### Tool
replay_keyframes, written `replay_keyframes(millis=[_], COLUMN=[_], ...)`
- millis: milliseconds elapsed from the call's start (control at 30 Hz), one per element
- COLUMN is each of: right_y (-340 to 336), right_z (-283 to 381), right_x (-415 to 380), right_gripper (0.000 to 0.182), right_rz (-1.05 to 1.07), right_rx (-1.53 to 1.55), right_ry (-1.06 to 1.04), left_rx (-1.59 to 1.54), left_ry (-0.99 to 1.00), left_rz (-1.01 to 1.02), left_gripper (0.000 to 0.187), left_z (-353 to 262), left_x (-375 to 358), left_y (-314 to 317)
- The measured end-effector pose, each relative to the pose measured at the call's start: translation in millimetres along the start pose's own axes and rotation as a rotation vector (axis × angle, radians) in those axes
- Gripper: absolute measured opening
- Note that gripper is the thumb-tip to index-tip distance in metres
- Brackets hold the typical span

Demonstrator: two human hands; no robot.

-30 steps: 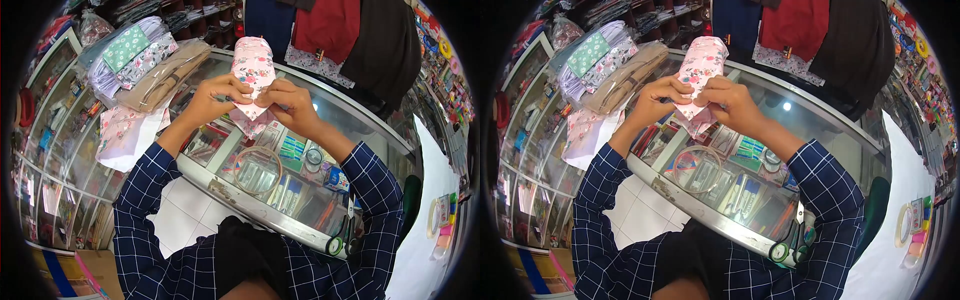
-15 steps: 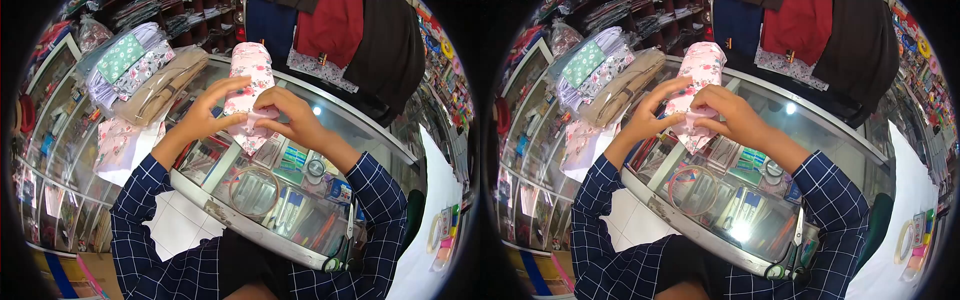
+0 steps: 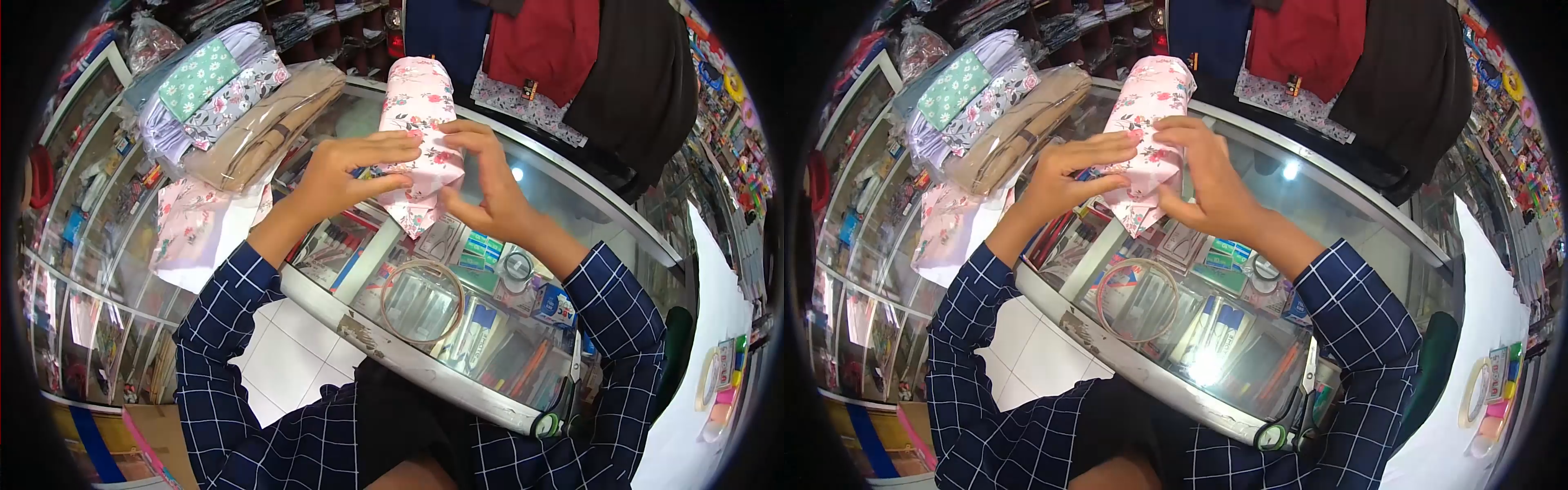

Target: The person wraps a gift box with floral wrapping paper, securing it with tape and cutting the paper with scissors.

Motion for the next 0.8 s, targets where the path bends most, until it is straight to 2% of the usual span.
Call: replay_keyframes(millis=[67, 100, 200, 233, 333, 467, 600, 700, 800], right_y=[-3, -1, 19, 22, 30, 43, 42, 50, 45], right_z=[-11, -3, 29, 34, 39, 41, 52, 52, 46], right_x=[-10, -10, -16, -15, -20, -25, -18, -22, -14], right_gripper=[0.051, 0.050, 0.046, 0.031, 0.027, 0.031, 0.022, 0.017, 0.018], right_rz=[0.016, 0.106, 0.304, 0.257, 0.397, 0.603, 0.473, 0.569, 0.491], right_rx=[-0.089, -0.172, -0.548, -0.536, -0.716, -0.578, -0.680, -0.686, -0.670], right_ry=[0.020, -0.035, -0.300, -0.302, -0.472, -0.471, -0.576, -0.622, -0.572], left_rx=[0.125, 0.189, 0.226, 0.247, 0.266, 0.256, 0.250, 0.247, 0.282], left_ry=[0.041, 0.059, 0.102, 0.077, 0.074, 0.043, 0.043, 0.038, 0.061], left_rz=[-0.071, -0.108, -0.151, -0.108, -0.133, -0.146, -0.145, -0.147, -0.176], left_gripper=[0.038, 0.037, 0.035, 0.042, 0.042, 0.039, 0.038, 0.038, 0.035], left_z=[-2, -4, -9, -10, -10, -9, -10, -11, -9], left_x=[-6, -9, -9, -8, -8, -5, -6, -5, -6], left_y=[-5, -8, -8, -7, -7, -7, -7, -7, -7])
Point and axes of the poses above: each hand's wrist, its own x-axis towards the middle knuckle, its own y-axis out of the palm, z = x × y, the point moved 8 cm from there along x, towards the middle knuckle, and after that the axes turned 2 degrees about -x, right-handed, at the moved point
